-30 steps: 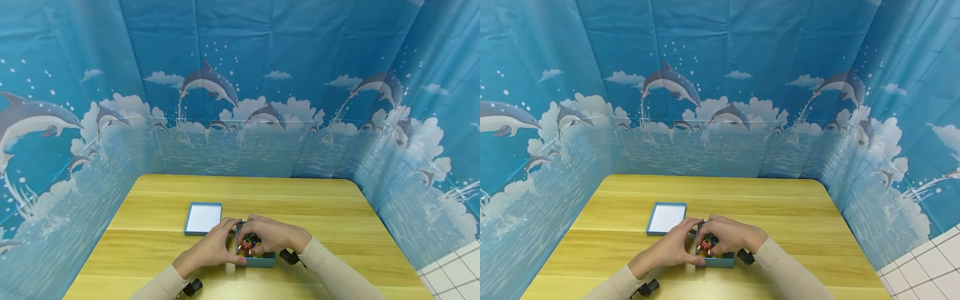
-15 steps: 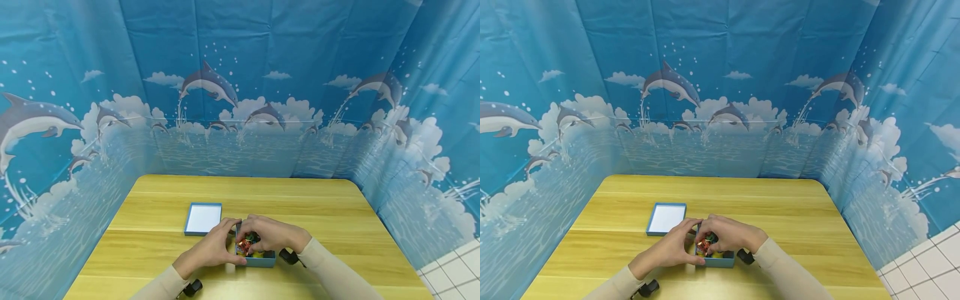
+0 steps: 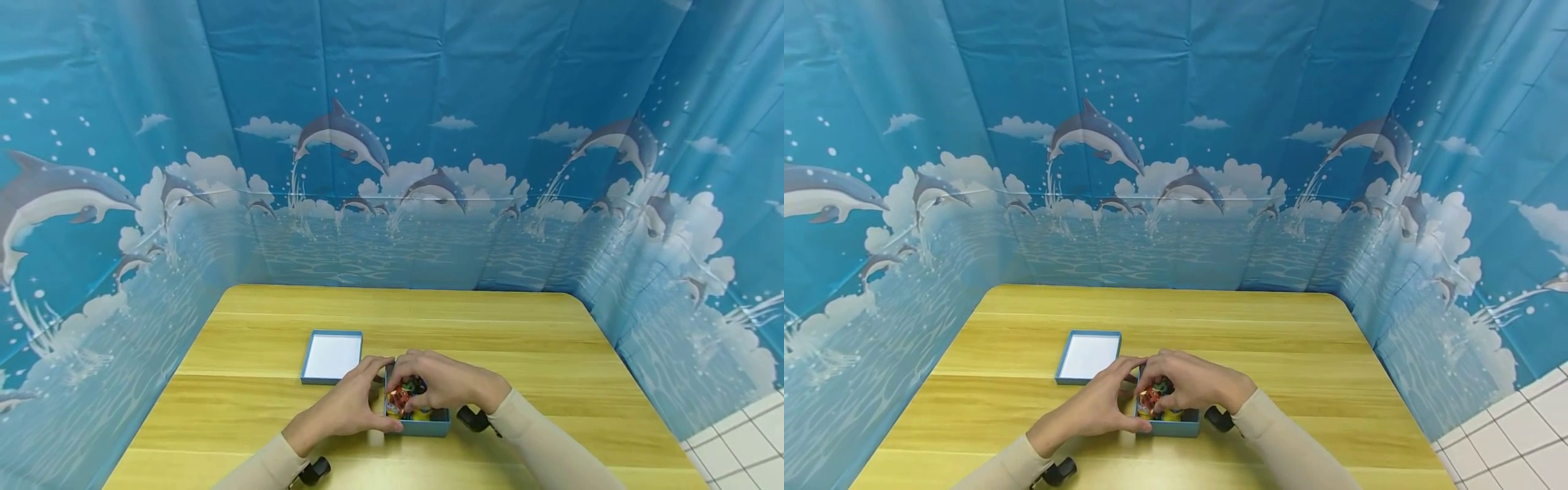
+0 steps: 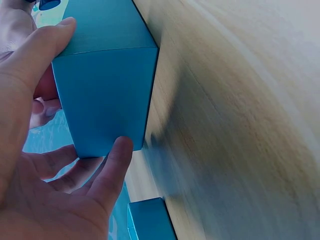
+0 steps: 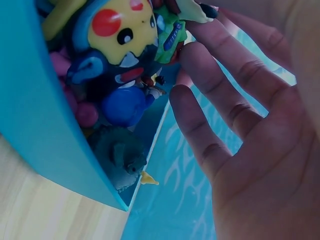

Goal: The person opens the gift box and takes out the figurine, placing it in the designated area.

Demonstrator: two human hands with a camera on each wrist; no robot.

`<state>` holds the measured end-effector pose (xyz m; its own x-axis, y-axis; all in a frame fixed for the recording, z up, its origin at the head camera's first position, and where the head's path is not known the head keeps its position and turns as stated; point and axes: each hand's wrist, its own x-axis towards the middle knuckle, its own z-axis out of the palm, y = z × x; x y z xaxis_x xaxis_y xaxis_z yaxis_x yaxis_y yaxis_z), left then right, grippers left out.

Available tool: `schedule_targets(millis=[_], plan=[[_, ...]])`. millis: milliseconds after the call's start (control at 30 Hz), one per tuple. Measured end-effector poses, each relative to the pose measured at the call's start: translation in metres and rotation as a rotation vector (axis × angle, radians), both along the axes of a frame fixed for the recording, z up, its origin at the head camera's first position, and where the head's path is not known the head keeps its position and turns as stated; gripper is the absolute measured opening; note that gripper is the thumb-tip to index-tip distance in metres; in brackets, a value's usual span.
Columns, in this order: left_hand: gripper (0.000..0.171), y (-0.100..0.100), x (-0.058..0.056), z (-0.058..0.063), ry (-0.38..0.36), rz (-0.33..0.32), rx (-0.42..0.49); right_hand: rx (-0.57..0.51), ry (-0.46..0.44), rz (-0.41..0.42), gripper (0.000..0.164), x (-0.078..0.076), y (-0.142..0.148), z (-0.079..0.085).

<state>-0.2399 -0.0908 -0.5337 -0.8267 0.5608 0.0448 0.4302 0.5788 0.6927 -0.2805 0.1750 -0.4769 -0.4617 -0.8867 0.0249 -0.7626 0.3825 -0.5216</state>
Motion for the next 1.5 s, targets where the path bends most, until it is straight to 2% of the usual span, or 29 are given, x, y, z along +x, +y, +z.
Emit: schedule_targets(millis=[600, 933, 1300, 1500], plan=[[0.116, 0.000, 0.001, 0.002, -0.012, 0.003, 0.016, -0.107, -0.012, -0.029, 0.032, 0.001, 0.005, 0.008], [0.115, 0.001, 0.001, 0.001, -0.026, 0.001, 0.046, -0.132, 0.000, -0.035, 0.032, 0.001, 0.008, 0.011], [0.116, 0.001, 0.003, -0.002, -0.035, 0.023, 0.037, -0.153, -0.040, -0.080, 0.034, -0.001, 0.011, 0.010], [0.118, 0.003, 0.002, -0.003, -0.040, 0.026, 0.042, -0.186, -0.013, -0.113, 0.038, -0.004, 0.015, 0.014]])
